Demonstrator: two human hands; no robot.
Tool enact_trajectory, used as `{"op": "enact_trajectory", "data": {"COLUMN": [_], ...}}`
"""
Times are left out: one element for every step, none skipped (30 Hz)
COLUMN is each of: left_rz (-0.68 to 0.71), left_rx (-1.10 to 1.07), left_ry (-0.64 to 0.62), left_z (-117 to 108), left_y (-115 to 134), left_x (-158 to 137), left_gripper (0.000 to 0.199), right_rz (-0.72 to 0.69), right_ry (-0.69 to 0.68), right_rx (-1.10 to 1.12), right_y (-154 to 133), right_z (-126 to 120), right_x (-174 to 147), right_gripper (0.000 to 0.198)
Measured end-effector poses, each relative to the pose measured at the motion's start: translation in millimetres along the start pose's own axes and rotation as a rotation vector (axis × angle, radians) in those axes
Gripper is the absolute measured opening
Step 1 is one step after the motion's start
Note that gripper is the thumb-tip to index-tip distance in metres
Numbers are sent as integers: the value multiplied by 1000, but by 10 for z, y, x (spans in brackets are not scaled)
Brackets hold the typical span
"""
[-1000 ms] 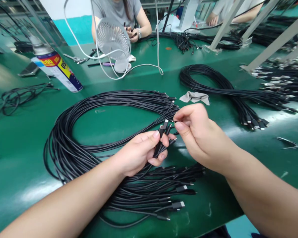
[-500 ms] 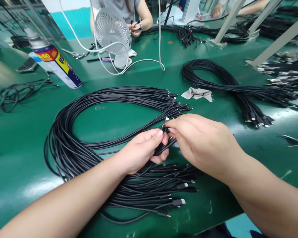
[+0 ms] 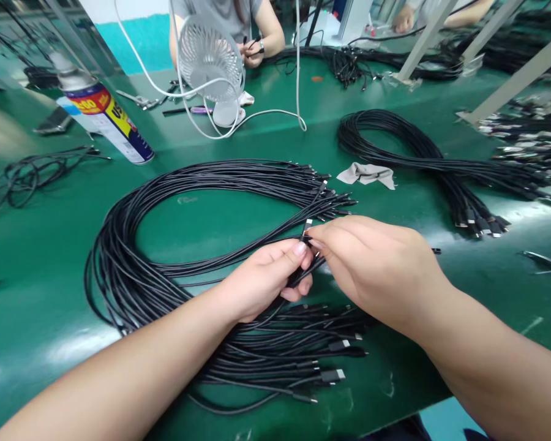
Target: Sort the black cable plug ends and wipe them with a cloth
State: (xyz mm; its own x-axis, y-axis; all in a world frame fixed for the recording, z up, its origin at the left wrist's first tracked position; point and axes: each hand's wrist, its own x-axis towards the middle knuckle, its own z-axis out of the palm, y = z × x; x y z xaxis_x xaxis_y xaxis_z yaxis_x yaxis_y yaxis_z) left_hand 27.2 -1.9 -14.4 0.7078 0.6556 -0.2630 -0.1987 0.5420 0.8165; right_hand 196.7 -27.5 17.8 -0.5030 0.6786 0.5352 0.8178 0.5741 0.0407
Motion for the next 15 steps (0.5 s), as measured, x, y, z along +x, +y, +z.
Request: {"op": "enact_trajectory", "data": {"left_rz": [-1, 0, 3, 6, 8, 8, 7, 5, 3, 4, 7, 7, 7, 5, 4], "left_rx": [0, 1, 2, 4, 4, 3, 1, 0, 2, 5, 9, 15, 18, 20, 22], "left_ry": [0, -2, -3, -5, -7, -11, -13, -18, -21, -24, -24, -24, -24, -25, -24], "left_z": [-1, -2, -3, -3, -3, -3, -4, -5, -7, -9, -10, -11, -11, -11, -10], "left_y": [-3, -5, -7, -7, -7, -7, -6, -5, -5, -5, -5, -4, -4, -4, -3], "left_x": [3, 5, 7, 9, 9, 10, 9, 9, 7, 6, 5, 5, 4, 5, 5], "left_gripper": [38, 37, 37, 37, 37, 37, 37, 37, 36, 37, 37, 37, 37, 37, 37], "right_rz": [1, 1, 0, -1, -2, -1, 2, 5, 4, 2, 1, 1, 3, 6, 9], "right_ry": [1, 5, 9, 11, 9, 3, -3, -7, -7, -5, -3, -6, -11, -16, -18], "right_rx": [-3, -6, -8, -11, -16, -22, -27, -29, -29, -29, -30, -31, -32, -32, -32], "right_y": [4, 8, 10, 12, 13, 12, 12, 10, 9, 9, 8, 7, 6, 5, 3], "right_z": [-4, -8, -12, -16, -19, -21, -23, -23, -22, -21, -20, -19, -18, -18, -17], "right_x": [0, 0, -1, -1, -1, -1, -1, -1, -2, -2, -2, -2, -2, -3, -3], "right_gripper": [19, 19, 20, 20, 20, 21, 21, 22, 22, 22, 22, 22, 22, 22, 22]}}
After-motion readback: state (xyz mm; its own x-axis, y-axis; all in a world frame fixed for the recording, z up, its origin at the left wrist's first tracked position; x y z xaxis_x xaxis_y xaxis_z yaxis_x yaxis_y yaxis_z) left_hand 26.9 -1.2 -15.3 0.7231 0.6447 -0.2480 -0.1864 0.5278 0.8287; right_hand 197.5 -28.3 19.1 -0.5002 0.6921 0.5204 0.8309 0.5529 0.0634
